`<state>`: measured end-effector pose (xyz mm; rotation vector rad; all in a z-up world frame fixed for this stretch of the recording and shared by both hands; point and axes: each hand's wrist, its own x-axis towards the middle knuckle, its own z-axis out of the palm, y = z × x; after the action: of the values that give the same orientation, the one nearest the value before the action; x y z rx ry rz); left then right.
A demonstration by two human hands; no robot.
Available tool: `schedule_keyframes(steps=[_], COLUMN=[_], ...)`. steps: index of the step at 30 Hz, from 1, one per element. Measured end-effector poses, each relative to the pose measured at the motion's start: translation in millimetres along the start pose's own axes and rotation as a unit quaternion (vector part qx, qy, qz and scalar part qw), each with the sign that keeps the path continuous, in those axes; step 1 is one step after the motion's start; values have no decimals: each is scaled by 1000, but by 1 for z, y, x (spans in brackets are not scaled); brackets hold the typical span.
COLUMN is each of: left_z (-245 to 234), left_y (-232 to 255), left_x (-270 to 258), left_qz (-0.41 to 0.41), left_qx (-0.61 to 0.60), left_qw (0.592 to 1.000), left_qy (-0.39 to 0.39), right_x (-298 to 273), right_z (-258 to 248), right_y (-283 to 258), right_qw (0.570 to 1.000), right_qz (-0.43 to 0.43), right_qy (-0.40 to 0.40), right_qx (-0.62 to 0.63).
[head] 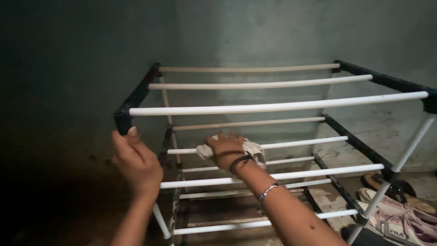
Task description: The person wipes the horizontal bars of a white plastic drying rack with a white cloth. They systematically clean each bar from one end to the other, moving from the top level down to the lower levels. The person holds the rack steady with one hand while wiping with the other.
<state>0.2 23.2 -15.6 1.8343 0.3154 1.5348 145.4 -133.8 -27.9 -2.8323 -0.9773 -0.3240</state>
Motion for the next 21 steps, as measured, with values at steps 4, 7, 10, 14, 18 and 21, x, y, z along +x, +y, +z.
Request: schedule_keyframes(steps=[4,7,10,14,18,21], left_z=[2,2,3,1,-1,0], left_y=[-3,-4,-5,-2,2,-1], left_x=[1,-1,1,0,-1,0], left_qz=[22,-11,9,32,29,10], left_qx=[24,41,28,41,48,62], left_qw=[999,999,999,999,998,998], left_qy=[23,6,20,16,14,2], right_x=[-11,-19,-37,-50,-59,-68], right_z=[-2,-10,-23,-37,-43,-46], right_y=[38,67,97,129,162,195], right_qw=[1000,998,997,991,982,973], right_qz=[6,44,60,109,150,187], right_qy=[11,-34,-24,-54,-72,-75], right_qx=[-12,-24,-47,-62,-85,-117])
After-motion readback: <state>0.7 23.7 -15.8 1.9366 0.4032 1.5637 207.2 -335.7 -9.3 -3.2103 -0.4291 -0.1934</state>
